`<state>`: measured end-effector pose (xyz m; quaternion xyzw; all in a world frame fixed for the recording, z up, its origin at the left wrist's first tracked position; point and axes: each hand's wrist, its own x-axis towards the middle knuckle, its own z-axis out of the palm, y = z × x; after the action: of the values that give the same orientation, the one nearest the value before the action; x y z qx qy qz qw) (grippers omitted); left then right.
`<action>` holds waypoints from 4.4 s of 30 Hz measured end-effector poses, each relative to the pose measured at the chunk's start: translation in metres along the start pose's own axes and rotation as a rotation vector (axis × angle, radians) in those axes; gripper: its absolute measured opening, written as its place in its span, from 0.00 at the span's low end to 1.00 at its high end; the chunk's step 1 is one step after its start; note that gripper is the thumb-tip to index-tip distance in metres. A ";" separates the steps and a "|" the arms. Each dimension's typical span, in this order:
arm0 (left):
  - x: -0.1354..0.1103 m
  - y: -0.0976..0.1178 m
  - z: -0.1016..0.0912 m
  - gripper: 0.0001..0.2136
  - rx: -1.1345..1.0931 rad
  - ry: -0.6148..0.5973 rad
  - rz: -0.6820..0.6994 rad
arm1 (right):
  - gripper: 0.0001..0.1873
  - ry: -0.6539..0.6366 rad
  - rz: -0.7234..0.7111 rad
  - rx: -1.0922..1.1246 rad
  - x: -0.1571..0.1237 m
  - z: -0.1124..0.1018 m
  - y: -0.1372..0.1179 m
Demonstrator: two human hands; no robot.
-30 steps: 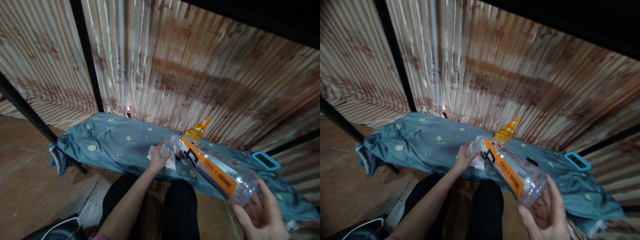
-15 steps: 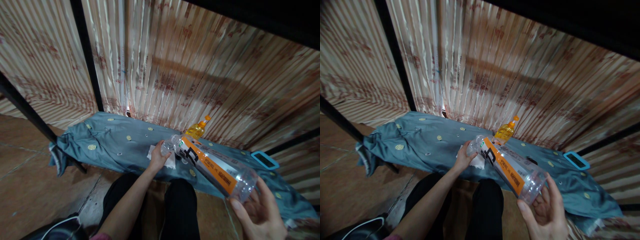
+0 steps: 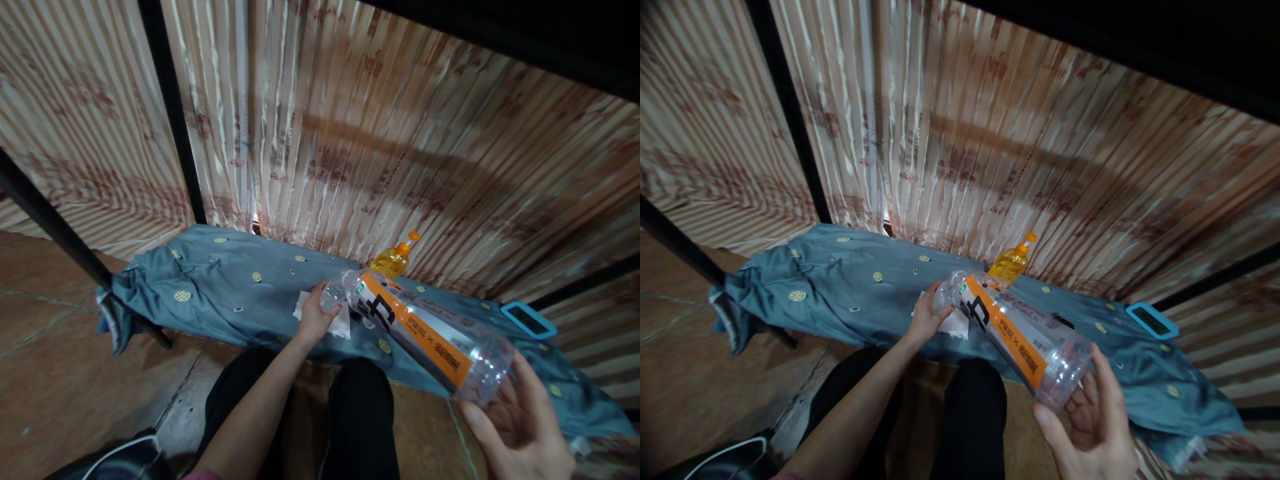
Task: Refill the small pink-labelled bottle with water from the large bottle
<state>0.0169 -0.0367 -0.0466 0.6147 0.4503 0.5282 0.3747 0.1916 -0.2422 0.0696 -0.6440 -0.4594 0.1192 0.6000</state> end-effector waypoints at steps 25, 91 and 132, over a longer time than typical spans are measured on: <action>0.000 -0.003 0.001 0.27 -0.031 0.009 -0.013 | 0.51 0.009 -0.057 -0.027 0.006 0.003 -0.003; -0.005 -0.013 0.017 0.27 -0.098 -0.009 0.066 | 0.50 0.082 0.017 0.009 0.012 0.003 -0.007; -0.005 -0.025 0.025 0.26 -0.021 0.055 0.006 | 0.43 -0.002 -0.116 0.082 0.022 0.003 -0.007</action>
<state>0.0377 -0.0330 -0.0755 0.5972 0.4530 0.5508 0.3672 0.1987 -0.2252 0.0843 -0.5908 -0.4914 0.1037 0.6314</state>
